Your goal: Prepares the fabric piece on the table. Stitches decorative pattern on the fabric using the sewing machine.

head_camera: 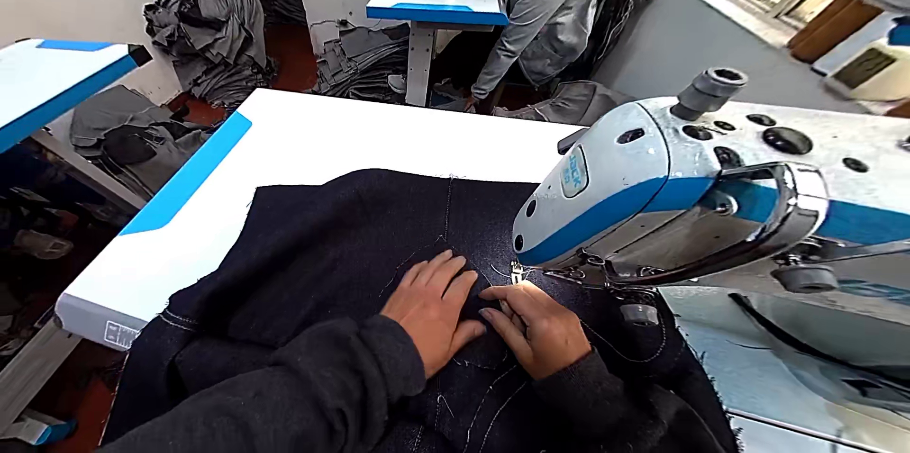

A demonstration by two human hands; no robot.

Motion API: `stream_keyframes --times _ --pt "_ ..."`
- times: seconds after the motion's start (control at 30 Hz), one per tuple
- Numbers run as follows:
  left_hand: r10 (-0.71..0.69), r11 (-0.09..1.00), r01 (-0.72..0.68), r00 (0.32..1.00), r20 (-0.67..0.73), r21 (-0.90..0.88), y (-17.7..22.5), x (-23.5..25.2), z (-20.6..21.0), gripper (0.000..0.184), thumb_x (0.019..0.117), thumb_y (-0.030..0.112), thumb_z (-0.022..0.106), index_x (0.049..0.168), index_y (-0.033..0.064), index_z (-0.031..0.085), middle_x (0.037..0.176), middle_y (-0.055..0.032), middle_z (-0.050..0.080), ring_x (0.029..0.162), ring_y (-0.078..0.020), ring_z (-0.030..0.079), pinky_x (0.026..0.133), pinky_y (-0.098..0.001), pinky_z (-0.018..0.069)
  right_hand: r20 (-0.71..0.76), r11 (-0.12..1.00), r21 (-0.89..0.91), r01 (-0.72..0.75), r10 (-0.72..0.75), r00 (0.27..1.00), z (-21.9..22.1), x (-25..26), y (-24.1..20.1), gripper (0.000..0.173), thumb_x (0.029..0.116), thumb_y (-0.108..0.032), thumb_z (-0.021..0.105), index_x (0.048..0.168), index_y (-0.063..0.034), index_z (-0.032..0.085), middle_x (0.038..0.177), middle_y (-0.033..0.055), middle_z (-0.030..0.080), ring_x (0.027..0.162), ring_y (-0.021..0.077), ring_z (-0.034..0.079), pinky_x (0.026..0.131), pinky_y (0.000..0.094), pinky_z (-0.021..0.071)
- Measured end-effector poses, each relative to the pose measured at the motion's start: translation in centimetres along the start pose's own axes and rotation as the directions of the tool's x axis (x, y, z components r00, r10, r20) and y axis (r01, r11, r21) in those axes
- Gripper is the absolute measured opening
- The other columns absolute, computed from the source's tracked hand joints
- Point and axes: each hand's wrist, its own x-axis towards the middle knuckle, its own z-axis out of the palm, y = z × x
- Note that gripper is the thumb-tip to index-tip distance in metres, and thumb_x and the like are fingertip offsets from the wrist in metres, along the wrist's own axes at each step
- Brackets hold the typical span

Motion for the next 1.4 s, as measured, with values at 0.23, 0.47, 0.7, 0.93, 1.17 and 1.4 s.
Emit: stream_keyframes --times 0.23,0.47,0.7,0.93,1.17,1.4 --pt "-0.193 0.974 0.160 0.956 0.219 0.160 1.2 -0.5 0.5 0.078 0.1051 0.062 0.027 0.164 0.0117 0.021 0.173 -0.0095 0.011 0.160 -0.0317 0.000 0.120 -0.0711 -0.0026 0.154 0.880 -0.031 0.474 -0.465 0.872 -2.6 -0.3 1.9 0.029 0.1010 -0.030 0.055 0.103 -0.0093 0.075 0.116 0.0141 0.073 0.105 0.0291 0.073 0.085 0.0424 0.0617" --pt "-0.158 0.982 0.125 0.956 0.247 0.144 2.8 -3.6 0.6 0.080 0.1042 0.064 0.023 0.164 0.0121 0.022 0.172 -0.0104 0.015 0.159 -0.0333 0.005 0.119 -0.0738 0.0018 0.268 0.852 0.248 0.462 -0.518 0.812 -3.5 -4.3 3.0 0.042 0.1084 -0.042 0.041 0.129 -0.0132 0.064 0.141 0.0111 0.063 0.134 0.0293 0.059 0.109 0.0502 0.0490" --pt "0.430 0.896 -0.444 0.881 0.197 0.029 -2.1 0.0 0.9 0.069 0.1011 0.055 0.045 0.157 0.0156 0.043 0.166 -0.0094 0.035 0.156 -0.0328 0.024 0.121 -0.0697 0.0150 0.142 0.964 -0.161 0.213 -0.191 0.971 -2.8 -10.0 -4.1 0.055 0.1062 -0.044 0.041 0.138 -0.0048 0.063 0.143 0.0173 0.062 0.133 0.0327 0.059 0.111 0.0484 0.0453" --pt "0.739 0.661 -0.749 0.640 0.209 -0.042 -3.6 1.8 1.4 0.073 0.1006 0.064 0.028 0.154 0.0188 0.048 0.163 -0.0040 0.041 0.156 -0.0306 0.024 0.123 -0.0680 0.0121 0.022 0.917 -0.385 0.108 -0.108 0.994 -1.5 -12.5 -8.9 0.062 0.1035 -0.055 0.042 0.131 -0.0066 0.069 0.133 0.0135 0.069 0.119 0.0277 0.067 0.097 0.0400 0.0494" --pt "0.821 0.570 -0.811 0.554 0.139 -0.135 -4.8 3.4 1.8 0.066 0.0988 0.062 0.041 0.148 0.0201 0.056 0.152 -0.0082 0.054 0.150 -0.0265 0.038 0.126 -0.0606 0.0102 -0.031 0.909 -0.404 0.098 -0.121 0.992 -0.9 -11.6 -8.2 0.056 0.1025 -0.057 0.044 0.123 -0.0156 0.074 0.125 0.0055 0.074 0.106 0.0191 0.067 0.086 0.0347 0.0430" --pt "0.840 0.543 -0.827 0.531 0.115 -0.144 -7.0 7.3 1.8 0.066 0.0986 0.064 0.040 0.147 0.0216 0.057 0.151 -0.0083 0.055 0.148 -0.0275 0.041 0.127 -0.0530 0.0183 0.082 0.930 -0.360 0.073 -0.046 0.996 -1.4 -8.4 -6.9 0.064 0.1024 -0.060 0.040 0.132 -0.0129 0.070 0.135 0.0093 0.069 0.114 0.0220 0.065 0.090 0.0367 0.0442"
